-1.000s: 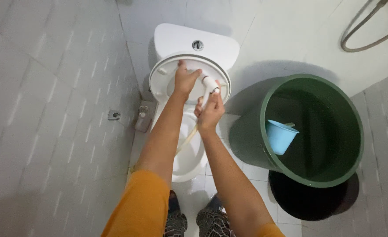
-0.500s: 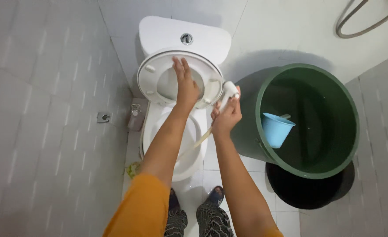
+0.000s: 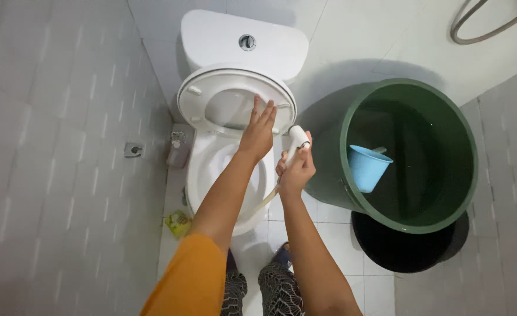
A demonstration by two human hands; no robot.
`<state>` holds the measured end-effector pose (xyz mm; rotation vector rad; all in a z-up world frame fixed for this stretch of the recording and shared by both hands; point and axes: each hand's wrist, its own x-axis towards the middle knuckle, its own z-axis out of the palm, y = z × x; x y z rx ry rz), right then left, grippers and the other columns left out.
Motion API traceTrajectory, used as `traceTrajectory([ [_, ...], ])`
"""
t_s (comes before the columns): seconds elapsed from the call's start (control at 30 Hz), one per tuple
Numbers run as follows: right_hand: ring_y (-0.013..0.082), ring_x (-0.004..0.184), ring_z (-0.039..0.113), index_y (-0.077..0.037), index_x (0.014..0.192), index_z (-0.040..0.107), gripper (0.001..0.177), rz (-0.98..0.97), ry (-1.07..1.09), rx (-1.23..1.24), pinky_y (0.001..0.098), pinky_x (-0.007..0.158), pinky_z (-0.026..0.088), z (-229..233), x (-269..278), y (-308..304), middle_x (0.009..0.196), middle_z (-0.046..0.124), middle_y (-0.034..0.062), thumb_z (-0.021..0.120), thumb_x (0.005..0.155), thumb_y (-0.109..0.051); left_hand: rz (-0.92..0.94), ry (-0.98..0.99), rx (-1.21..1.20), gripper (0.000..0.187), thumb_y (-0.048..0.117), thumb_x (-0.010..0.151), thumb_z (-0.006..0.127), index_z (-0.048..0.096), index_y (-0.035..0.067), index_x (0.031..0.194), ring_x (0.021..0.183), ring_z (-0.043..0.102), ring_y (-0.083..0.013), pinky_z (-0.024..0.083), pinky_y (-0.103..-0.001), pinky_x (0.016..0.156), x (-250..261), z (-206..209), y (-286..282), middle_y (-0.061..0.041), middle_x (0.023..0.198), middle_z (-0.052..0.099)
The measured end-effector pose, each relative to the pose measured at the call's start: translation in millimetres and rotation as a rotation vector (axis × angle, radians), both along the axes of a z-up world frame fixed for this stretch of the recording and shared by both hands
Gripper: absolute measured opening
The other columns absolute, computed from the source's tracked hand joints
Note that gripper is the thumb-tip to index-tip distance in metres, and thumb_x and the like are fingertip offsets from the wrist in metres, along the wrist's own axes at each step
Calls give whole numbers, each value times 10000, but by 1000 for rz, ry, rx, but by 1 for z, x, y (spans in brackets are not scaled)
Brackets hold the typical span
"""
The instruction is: Scrubbing and rinsing a toilet and bathroom floor with a sponge and bidet sprayer.
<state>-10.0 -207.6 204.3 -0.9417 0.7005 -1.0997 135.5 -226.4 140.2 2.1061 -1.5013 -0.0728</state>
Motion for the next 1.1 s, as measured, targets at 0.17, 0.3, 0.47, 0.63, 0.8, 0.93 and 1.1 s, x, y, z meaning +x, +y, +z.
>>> traceTrajectory([
  [0.17,68,508,407,-94,1593,414,555,38,22,-44,227,427,322,-25,-17,6,725,536,58,413,1124,-391,-32,37,-145,658,-67,879,472,404,-20,1532,1581,83,-398,197,-486,1290,-11,-17,2,-134,1659,303],
  [0.3,66,495,407,-94,1583,401,591,-24,31,-50,229,420,329,-25,-24,14,710,540,48,442,1092,-419,-79,61,-183,606,-70,875,494,480,-17,1479,1529,230,-378,255,-493,1217,-27,-47,-2,-171,1603,410],
  [0.47,63,505,419,-70,1581,399,621,-18,51,-39,222,433,338,-28,-31,29,719,547,39,449,1082,-437,122,638,-240,286,166,929,650,734,23,1162,1158,691,-341,542,-430,1036,-49,-97,-43,-192,1188,731],
  [0.63,77,522,451,-38,1587,398,639,65,93,-102,244,435,371,-46,-42,46,729,549,42,470,1089,-431,284,1669,-331,189,182,944,544,617,40,845,605,636,-216,546,-396,589,-51,-93,-61,-111,741,635],
  [0.8,75,508,438,-68,1580,406,611,-13,82,-89,233,427,356,-48,-51,40,707,541,49,458,1089,-429,367,1358,-298,332,272,970,499,629,5,823,572,533,-214,444,-426,548,-51,-86,-41,-130,710,582],
  [0.93,85,525,463,-134,1572,393,564,-104,126,-33,231,438,364,-47,-53,31,771,561,59,432,1084,-414,419,762,-414,377,305,1020,513,669,0,862,707,552,-311,476,-460,704,-38,-117,-1,-203,836,663],
  [1.1,84,498,436,-140,1572,413,541,-125,162,-18,241,424,372,-55,-46,28,753,541,60,415,1089,-382,553,796,-71,326,325,931,598,684,15,878,788,644,-339,509,-453,757,-20,-82,76,-185,879,708],
])
